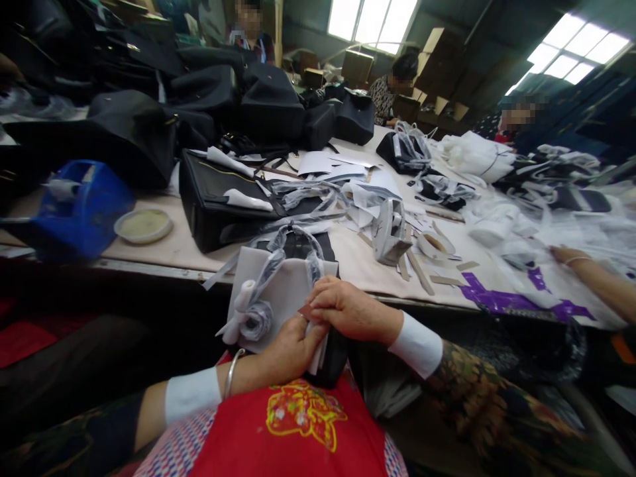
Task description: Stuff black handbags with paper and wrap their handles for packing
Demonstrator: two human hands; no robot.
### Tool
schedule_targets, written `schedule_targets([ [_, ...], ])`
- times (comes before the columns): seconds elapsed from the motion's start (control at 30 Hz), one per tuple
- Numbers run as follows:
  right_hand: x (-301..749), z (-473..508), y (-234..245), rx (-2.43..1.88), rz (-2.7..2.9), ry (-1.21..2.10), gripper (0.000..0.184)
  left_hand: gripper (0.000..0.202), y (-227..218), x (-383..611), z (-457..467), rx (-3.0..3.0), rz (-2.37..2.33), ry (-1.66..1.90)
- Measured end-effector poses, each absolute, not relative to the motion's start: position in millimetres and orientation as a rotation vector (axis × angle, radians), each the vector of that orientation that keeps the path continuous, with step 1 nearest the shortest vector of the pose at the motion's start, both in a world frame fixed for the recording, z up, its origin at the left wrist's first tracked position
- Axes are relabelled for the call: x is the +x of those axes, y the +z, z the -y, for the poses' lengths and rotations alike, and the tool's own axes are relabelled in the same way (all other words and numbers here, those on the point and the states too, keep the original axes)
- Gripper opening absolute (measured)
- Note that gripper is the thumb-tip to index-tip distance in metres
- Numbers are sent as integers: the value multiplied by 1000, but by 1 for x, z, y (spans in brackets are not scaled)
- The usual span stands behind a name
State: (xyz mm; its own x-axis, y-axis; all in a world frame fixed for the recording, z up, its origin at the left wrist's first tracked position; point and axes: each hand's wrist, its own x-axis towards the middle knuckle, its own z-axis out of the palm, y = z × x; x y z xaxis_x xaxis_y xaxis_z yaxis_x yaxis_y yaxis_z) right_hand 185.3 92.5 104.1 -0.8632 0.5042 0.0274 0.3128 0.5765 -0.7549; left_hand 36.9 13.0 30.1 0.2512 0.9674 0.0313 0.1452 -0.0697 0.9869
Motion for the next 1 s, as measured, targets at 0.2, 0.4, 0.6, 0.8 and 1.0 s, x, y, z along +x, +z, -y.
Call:
schedule_targets([
  [0.2, 174, -111, 132, -592, 2912, 1122, 19, 25, 28, 39, -11, 1530, -1176, 993],
  [0.4, 159, -121, 126, -564, 3076, 1024, 18, 21, 29, 40, -8, 1516, -1212, 910],
  [0.6, 162, -117, 121, -745, 2993, 1048, 14, 33, 24, 36, -9, 1466, -1213, 885],
  [0.8, 159, -117, 129, -1004, 2979, 1087, 33, 30, 33, 36, -11, 1424, -1125, 936],
  [1.0, 142, -129, 127, -732, 3277, 949, 16, 34, 29, 36, -9, 1445, -1204, 914],
])
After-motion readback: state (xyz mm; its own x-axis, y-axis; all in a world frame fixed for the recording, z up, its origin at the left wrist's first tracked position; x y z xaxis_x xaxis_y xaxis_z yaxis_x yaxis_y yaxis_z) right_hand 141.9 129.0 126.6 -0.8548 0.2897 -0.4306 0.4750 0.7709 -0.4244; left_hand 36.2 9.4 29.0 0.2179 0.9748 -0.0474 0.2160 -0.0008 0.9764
